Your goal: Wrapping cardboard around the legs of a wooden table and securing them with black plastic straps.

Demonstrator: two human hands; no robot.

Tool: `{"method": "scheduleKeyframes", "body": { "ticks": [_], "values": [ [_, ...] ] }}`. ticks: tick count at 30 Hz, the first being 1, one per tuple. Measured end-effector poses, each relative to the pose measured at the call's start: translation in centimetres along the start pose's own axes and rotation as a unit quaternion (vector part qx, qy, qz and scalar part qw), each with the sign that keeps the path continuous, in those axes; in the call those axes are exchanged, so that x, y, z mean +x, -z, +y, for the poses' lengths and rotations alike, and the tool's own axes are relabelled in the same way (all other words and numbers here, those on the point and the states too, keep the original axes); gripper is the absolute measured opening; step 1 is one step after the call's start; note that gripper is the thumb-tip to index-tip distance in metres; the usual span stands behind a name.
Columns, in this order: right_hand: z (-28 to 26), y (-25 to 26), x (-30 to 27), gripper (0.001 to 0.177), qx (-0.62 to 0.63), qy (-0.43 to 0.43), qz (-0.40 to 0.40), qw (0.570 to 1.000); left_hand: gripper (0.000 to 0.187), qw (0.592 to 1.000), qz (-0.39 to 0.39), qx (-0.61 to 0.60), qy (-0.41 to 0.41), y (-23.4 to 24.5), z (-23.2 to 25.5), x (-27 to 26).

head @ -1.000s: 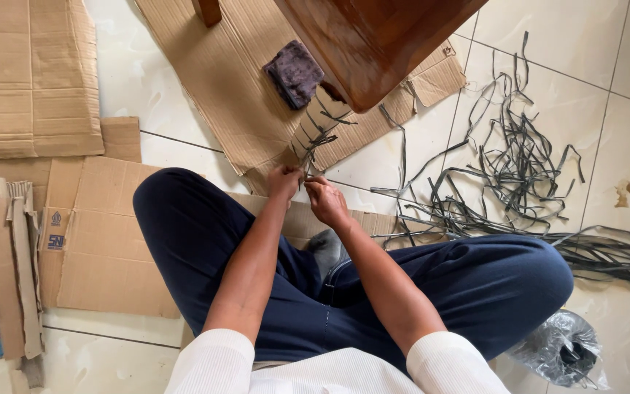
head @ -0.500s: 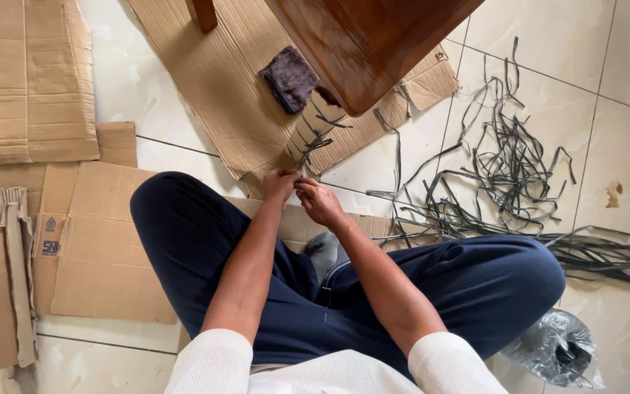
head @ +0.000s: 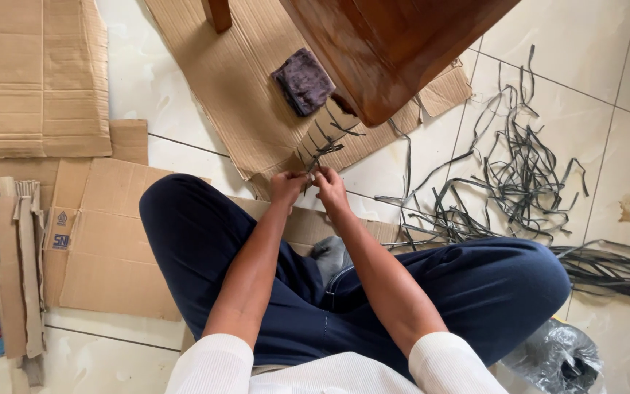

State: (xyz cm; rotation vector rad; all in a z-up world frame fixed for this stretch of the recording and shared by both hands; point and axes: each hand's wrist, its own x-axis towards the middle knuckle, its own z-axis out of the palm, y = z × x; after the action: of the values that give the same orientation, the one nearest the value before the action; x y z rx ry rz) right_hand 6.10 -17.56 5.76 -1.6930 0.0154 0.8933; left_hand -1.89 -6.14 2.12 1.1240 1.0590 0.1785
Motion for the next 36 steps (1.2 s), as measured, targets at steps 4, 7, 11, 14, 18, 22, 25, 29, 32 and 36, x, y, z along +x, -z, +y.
{"method": "scheduleKeyframes", "body": {
  "ticks": [4, 7, 11, 14, 18, 22, 25, 29, 32, 36],
  "values": [
    [-1.4, 0.3, 0.4, 0.045, 0.117, -0.079, -0.035, 0.989, 0.018, 1.0, -0.01, 0.001, -0.01, -0.1, -1.1, 0.7],
    [-1.5, 1.0, 1.3, 0.041, 0.147, -0.117, -0.032, 0.982, 0.018, 1.0, -0.023, -0.018, -0.002, -0.2, -2.1, 1.3],
    [1.1, 2.2, 3.7, 0.035, 0.154, -0.099, -0.012, 0.983, 0.019, 0.999, -0.031, -0.032, 0.012, -0.6, -0.9, 0.6],
    [-0.1, 1.9, 3.0, 0.031, 0.137, -0.074, 0.016, 0.988, 0.018, 0.998, -0.039, -0.054, 0.006, -0.6, -1.5, 0.8],
    [-0.3, 1.6, 2.1, 0.03, 0.048, -0.043, 0.04, 0.997, 0.017, 0.998, -0.03, -0.049, 0.0, -0.5, -0.6, -0.1],
    [0.2, 1.1, 0.8, 0.028, -0.032, 0.005, 0.061, 0.998, 0.017, 0.997, -0.038, -0.063, 0.012, -0.4, -2.1, 1.0],
    [-2.1, 0.1, -1.6, 0.024, -0.171, -0.052, 0.096, 0.979, 0.018, 0.996, -0.042, -0.074, 0.002, -0.4, -3.3, 1.8],
    [-1.8, -0.8, -2.8, 0.017, -0.338, 0.074, 0.094, 0.933, 0.016, 0.999, -0.018, -0.035, 0.005, -0.7, -2.5, 1.4],
    [-2.6, -1.6, -4.1, 0.014, -0.385, 0.128, 0.075, 0.911, 0.016, 0.999, -0.021, -0.049, 0.01, -0.8, -2.4, 1.4],
    [-2.0, -1.6, -4.2, 0.014, -0.355, 0.188, 0.036, 0.915, 0.019, 0.998, -0.033, -0.044, 0.004, -0.8, -3.4, 2.4]
  ]
}}
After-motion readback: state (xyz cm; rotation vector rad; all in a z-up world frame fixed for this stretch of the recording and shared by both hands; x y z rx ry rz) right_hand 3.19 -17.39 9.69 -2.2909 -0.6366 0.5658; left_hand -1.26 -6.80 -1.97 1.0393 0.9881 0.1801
